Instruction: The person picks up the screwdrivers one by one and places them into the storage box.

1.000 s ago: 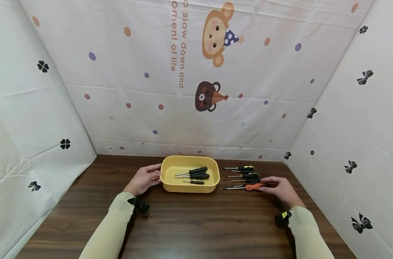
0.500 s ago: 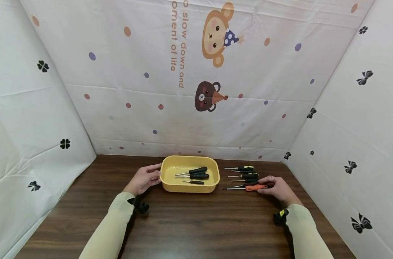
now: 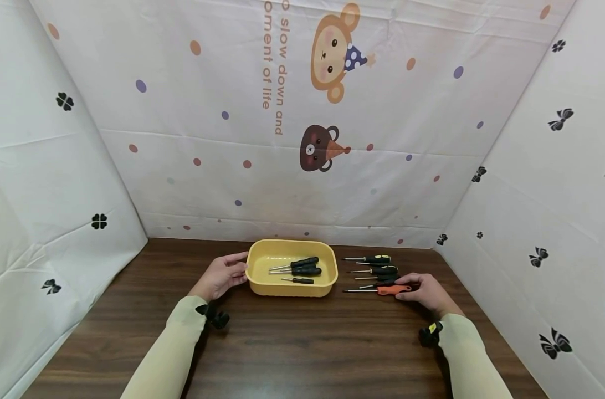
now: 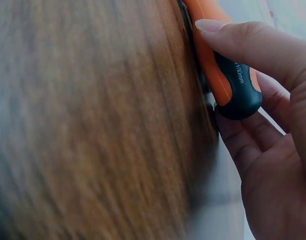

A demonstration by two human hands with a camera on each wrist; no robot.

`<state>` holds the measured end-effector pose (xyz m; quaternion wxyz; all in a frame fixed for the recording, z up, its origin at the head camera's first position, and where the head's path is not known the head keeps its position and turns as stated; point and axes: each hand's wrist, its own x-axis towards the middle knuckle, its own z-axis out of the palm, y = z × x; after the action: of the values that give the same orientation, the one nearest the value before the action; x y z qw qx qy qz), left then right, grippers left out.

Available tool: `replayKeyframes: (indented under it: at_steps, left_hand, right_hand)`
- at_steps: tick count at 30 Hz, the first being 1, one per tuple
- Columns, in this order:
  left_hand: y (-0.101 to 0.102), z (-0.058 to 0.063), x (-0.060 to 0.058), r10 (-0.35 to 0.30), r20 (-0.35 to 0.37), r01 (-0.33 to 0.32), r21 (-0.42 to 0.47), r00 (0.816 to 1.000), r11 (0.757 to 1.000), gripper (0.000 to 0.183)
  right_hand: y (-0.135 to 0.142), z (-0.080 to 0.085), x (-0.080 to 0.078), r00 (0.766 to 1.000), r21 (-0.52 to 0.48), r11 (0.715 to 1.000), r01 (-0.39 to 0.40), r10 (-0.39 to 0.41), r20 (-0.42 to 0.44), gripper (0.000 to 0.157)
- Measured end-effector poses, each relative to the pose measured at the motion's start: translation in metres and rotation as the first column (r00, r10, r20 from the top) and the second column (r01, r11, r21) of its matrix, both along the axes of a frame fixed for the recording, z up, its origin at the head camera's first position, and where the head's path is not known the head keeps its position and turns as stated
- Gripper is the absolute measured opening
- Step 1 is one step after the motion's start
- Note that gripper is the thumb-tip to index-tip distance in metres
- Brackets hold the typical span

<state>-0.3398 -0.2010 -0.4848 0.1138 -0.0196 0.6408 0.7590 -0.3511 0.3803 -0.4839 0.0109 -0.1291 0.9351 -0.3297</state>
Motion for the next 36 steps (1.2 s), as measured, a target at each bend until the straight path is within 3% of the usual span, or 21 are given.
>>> replayKeyframes:
  at_steps: [11,29,36]
  left_hand:
    - [0.0,-0.001,0.0,0.006,0.002,-0.006,-0.028,1.0,1.0,0.055]
    - [0.001,-0.002,0.0,-0.001,-0.006,0.001,-0.033,1.0,0.999,0.055]
    - [0.0,-0.002,0.0,-0.002,-0.008,0.002,-0.036,1.0,0.999,0.054]
  right_hand:
    - [0.003,-0.003,0.003,0.998,-0.027,0.999,0.044,-0.042,0.053,0.041]
    - [0.007,-0.004,0.013,0.994,-0.017,0.994,0.104,-0.104,0.018,0.044]
    - [0.005,-0.002,0.016,0.995,-0.084,0.991,0.105,-0.104,0.007,0.045]
